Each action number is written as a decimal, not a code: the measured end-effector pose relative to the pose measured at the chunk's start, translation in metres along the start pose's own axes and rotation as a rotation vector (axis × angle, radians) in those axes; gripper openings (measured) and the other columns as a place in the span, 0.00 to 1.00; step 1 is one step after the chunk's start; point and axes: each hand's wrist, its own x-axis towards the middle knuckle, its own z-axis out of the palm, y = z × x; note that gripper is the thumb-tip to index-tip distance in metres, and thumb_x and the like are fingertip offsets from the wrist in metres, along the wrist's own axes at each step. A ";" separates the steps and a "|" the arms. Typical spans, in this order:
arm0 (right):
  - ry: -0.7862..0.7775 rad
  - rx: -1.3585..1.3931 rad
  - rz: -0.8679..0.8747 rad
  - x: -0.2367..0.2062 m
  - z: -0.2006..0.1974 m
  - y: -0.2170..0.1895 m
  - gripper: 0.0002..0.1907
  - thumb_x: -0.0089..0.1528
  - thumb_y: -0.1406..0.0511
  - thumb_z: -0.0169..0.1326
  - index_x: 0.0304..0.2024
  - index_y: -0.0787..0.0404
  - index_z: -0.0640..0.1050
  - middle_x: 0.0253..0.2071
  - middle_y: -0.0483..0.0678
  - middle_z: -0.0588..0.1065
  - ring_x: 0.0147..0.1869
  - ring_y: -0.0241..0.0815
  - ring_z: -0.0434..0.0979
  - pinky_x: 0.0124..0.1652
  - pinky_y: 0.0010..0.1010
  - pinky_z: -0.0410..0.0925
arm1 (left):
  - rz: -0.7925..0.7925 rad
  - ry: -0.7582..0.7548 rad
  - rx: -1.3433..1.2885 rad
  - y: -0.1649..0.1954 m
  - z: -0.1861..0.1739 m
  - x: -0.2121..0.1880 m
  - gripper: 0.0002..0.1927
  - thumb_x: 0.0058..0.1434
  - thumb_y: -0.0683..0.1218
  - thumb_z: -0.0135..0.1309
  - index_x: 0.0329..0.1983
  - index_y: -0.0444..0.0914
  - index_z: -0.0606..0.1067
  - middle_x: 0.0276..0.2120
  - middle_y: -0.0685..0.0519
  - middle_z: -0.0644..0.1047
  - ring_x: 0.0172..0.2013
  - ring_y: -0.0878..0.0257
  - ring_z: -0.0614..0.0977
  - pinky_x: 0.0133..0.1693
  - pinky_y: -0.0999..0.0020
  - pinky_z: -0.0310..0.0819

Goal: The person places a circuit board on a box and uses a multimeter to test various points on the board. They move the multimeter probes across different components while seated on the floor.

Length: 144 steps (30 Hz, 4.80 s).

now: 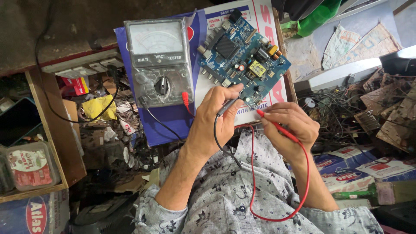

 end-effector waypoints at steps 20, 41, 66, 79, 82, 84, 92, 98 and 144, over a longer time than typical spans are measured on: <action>-0.004 -0.014 -0.039 -0.001 0.001 0.002 0.09 0.56 0.77 0.65 0.37 0.65 0.80 0.37 0.49 0.81 0.47 0.45 0.83 0.47 0.30 0.74 | -0.021 -0.004 -0.005 -0.001 0.000 0.000 0.08 0.70 0.38 0.54 0.47 0.33 0.67 0.53 0.39 0.79 0.53 0.47 0.84 0.51 0.60 0.79; 0.023 0.083 -0.032 -0.006 -0.002 0.007 0.08 0.56 0.78 0.63 0.34 0.66 0.78 0.35 0.51 0.79 0.48 0.49 0.83 0.49 0.32 0.75 | -0.103 -0.034 -0.140 0.003 -0.008 0.003 0.10 0.71 0.40 0.56 0.50 0.33 0.69 0.53 0.41 0.80 0.51 0.53 0.86 0.51 0.65 0.82; 0.056 0.108 -0.059 -0.008 0.002 0.012 0.09 0.56 0.79 0.63 0.35 0.67 0.77 0.35 0.53 0.79 0.48 0.51 0.84 0.48 0.33 0.76 | 0.227 -0.071 0.038 0.003 -0.011 -0.005 0.10 0.69 0.35 0.56 0.48 0.34 0.68 0.47 0.45 0.76 0.54 0.48 0.80 0.56 0.58 0.77; 0.047 0.077 0.001 -0.004 0.001 0.000 0.08 0.58 0.78 0.64 0.37 0.68 0.78 0.37 0.54 0.80 0.49 0.49 0.84 0.49 0.31 0.76 | 0.285 -0.069 0.116 0.005 -0.011 -0.003 0.12 0.66 0.32 0.57 0.48 0.34 0.68 0.46 0.46 0.75 0.53 0.47 0.79 0.55 0.58 0.76; 0.017 0.023 0.063 -0.003 -0.003 -0.012 0.09 0.58 0.77 0.64 0.40 0.69 0.79 0.40 0.56 0.81 0.48 0.47 0.84 0.49 0.30 0.75 | 0.266 -0.065 0.102 0.005 -0.010 -0.003 0.13 0.65 0.32 0.57 0.48 0.34 0.68 0.46 0.45 0.75 0.53 0.47 0.79 0.55 0.58 0.76; 0.001 -0.015 0.092 -0.002 -0.003 -0.018 0.10 0.58 0.77 0.64 0.41 0.70 0.79 0.41 0.57 0.81 0.46 0.45 0.84 0.47 0.28 0.74 | 0.247 -0.068 0.088 0.004 -0.010 -0.003 0.14 0.65 0.31 0.57 0.49 0.34 0.68 0.46 0.45 0.75 0.53 0.47 0.79 0.54 0.58 0.76; 0.026 -0.049 0.103 -0.001 0.004 -0.025 0.06 0.60 0.76 0.63 0.37 0.67 0.77 0.40 0.56 0.81 0.46 0.44 0.86 0.46 0.27 0.75 | 0.273 -0.053 0.109 0.006 -0.008 -0.003 0.15 0.63 0.31 0.58 0.49 0.33 0.68 0.46 0.46 0.74 0.52 0.47 0.79 0.54 0.57 0.76; -0.002 -0.066 0.122 -0.001 0.002 -0.023 0.06 0.60 0.76 0.63 0.38 0.67 0.78 0.40 0.56 0.81 0.46 0.43 0.85 0.45 0.27 0.75 | 0.320 -0.049 0.105 0.005 -0.009 -0.002 0.15 0.62 0.31 0.58 0.48 0.32 0.68 0.46 0.46 0.74 0.52 0.47 0.79 0.54 0.57 0.76; -0.216 -0.096 0.289 0.040 -0.012 -0.037 0.07 0.56 0.71 0.62 0.37 0.66 0.81 0.39 0.51 0.82 0.40 0.39 0.84 0.43 0.27 0.73 | 0.255 0.003 0.086 -0.001 -0.003 -0.001 0.14 0.66 0.35 0.58 0.49 0.35 0.66 0.44 0.45 0.75 0.50 0.46 0.80 0.53 0.57 0.77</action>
